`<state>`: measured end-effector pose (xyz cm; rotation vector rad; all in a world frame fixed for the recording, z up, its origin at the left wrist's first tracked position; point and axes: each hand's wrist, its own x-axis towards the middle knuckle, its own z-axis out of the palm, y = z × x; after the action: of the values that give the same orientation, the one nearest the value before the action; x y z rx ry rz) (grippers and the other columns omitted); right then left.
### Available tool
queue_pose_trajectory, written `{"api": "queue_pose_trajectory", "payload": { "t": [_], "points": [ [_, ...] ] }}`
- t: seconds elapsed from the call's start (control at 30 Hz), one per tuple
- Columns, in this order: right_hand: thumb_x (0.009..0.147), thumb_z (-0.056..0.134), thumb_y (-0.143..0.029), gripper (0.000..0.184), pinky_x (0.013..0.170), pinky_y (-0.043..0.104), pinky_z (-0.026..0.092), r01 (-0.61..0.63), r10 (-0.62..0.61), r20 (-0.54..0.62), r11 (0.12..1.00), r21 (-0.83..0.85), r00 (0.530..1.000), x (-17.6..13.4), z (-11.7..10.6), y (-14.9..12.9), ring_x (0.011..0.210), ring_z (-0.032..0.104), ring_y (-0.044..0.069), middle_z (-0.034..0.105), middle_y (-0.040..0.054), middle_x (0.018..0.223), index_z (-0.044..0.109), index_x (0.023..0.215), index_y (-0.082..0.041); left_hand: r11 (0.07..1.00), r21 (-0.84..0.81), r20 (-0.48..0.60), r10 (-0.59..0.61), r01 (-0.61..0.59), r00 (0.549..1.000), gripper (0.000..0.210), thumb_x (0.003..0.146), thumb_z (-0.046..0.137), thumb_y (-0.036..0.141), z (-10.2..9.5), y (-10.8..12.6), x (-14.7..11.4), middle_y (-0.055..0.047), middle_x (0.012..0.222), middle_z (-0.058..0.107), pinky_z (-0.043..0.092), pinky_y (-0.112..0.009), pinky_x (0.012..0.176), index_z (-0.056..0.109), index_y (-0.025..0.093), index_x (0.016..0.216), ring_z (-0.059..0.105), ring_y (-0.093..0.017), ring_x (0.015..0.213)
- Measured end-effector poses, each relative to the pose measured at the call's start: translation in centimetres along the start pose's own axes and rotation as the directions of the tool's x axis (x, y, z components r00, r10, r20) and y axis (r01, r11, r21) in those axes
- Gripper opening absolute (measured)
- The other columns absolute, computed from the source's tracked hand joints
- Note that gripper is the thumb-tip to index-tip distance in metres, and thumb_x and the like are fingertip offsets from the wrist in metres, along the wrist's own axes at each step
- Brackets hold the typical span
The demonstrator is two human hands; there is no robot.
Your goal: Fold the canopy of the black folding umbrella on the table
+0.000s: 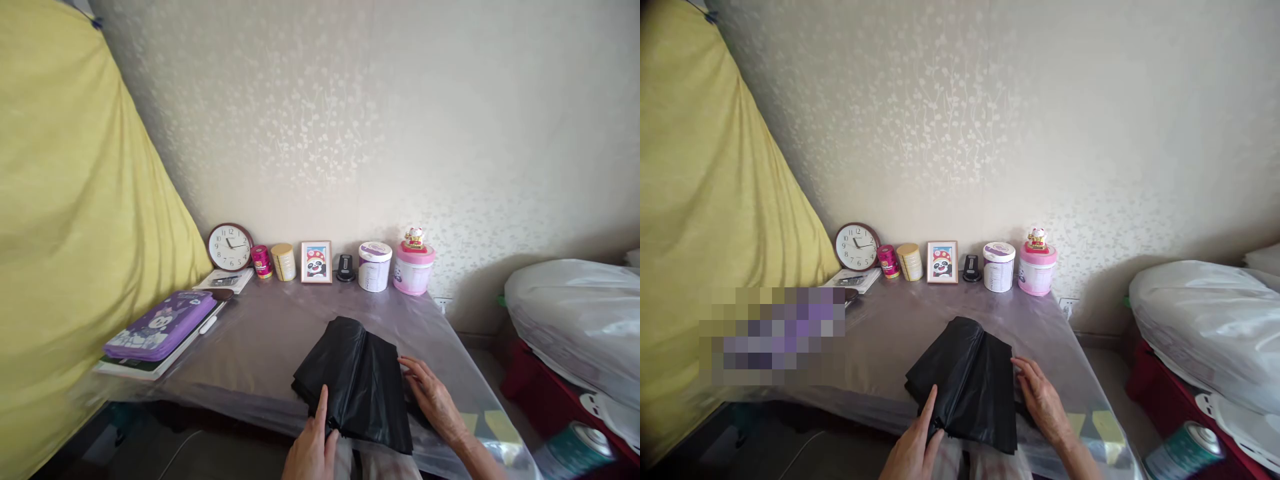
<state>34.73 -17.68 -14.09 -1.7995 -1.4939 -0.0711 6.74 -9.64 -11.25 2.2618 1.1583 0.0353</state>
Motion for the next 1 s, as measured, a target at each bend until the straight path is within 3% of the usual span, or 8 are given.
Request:
{"api": "queue_pose_trajectory", "payload": {
  "t": [0.13,0.27,0.43,0.63,1.0],
  "points": [
    [0.091,0.036,-0.024,0.03,0.086,0.028,0.051,0.098,-0.096,0.057,0.995,-0.035,0.994,-0.6,-0.2,-1.7,0.105,0.06,0.016,0.047,0.0074,0.132,0.054,0.115,-0.027,1.0,-0.016,-0.001,0.013,-0.013,1.0,0.059,0.091,0.025,0.026,-0.1,-0.1,0.0,-0.011,0.123,0.057,0.041,-0.021,0.085,0.001,0.017,0.144,0.061,-0.018,0.098],
    [0.092,0.033,-0.02,0.031,0.08,0.024,0.053,0.175,-0.17,0.09,0.984,-0.043,0.981,-0.7,-0.7,-2.2,0.099,0.062,0.015,0.048,0.0068,0.132,0.06,0.105,-0.027,0.999,-0.033,-0.009,0.024,-0.025,1.0,0.059,0.092,0.024,0.027,-0.1,-0.2,0.0,-0.011,0.124,0.056,0.04,-0.02,0.087,0.001,0.017,0.144,0.06,-0.017,0.101],
    [0.09,0.032,-0.017,0.034,0.078,0.024,0.053,0.2,-0.192,0.116,0.978,-0.061,0.974,-0.5,-1.0,-2.6,0.097,0.063,0.015,0.049,0.0072,0.132,0.06,0.106,-0.026,0.998,-0.056,-0.025,0.03,-0.032,0.999,0.059,0.091,0.024,0.026,0.0,-0.2,0.0,-0.011,0.123,0.057,0.04,-0.02,0.087,0.002,0.016,0.145,0.06,-0.016,0.1],
    [0.09,0.033,-0.016,0.03,0.088,0.029,0.049,0.219,-0.221,0.071,0.975,0.035,0.973,1.5,-1.1,-4.7,0.11,0.056,0.017,0.051,0.007,0.129,0.059,0.102,-0.025,0.999,-0.052,-0.019,0.015,-0.016,1.0,0.059,0.091,0.025,0.027,-0.1,-0.1,0.0,-0.011,0.125,0.056,0.04,-0.022,0.089,0.002,0.017,0.145,0.059,-0.017,0.102],
    [0.091,0.034,-0.015,0.024,0.088,0.028,0.047,0.32,-0.322,-0.004,0.938,0.137,0.947,7.5,3.3,-9.1,0.108,0.056,0.015,0.05,0.0091,0.127,0.054,0.101,-0.022,0.998,-0.07,-0.017,0.009,-0.011,1.0,0.062,0.089,0.028,0.025,-0.1,-0.2,0.1,-0.01,0.125,0.057,0.037,-0.023,0.093,0.003,0.017,0.145,0.057,-0.018,0.107]
  ]
}}
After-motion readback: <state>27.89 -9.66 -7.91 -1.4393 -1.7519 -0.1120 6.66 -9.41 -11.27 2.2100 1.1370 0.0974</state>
